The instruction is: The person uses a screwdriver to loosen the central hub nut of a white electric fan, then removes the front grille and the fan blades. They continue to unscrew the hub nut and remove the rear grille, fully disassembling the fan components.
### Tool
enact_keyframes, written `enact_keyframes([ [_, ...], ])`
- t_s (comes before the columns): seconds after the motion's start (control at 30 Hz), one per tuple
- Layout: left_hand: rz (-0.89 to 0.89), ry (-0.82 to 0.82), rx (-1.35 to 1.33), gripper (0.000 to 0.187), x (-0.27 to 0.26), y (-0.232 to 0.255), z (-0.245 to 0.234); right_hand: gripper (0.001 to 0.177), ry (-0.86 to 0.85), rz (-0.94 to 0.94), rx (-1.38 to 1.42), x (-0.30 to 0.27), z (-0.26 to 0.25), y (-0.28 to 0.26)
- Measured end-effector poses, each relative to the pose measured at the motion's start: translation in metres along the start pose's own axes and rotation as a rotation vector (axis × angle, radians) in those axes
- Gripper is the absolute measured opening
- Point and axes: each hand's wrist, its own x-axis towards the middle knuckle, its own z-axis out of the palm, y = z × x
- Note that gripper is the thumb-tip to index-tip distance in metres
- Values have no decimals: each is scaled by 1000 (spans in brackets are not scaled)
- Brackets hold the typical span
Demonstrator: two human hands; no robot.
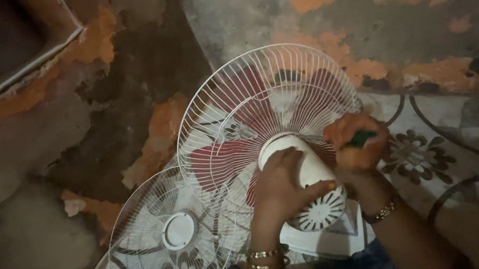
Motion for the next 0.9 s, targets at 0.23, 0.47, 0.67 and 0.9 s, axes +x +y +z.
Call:
enact_keyframes([
  [0.23,-57,-292,277,112,9,6,-3,58,27,-99,-77,-20,-10,19],
  [0.47,-16,-302,238,110,7,6,-8,63,134,160,-463,66,-2,22],
  [0.67,86,-207,143,110,-5,-12,-13,64,394,656,-102,126,-30,45],
  [0.9,150,-251,141,111,-3,-21,-16,57,642,407,160,40,-68,3],
])
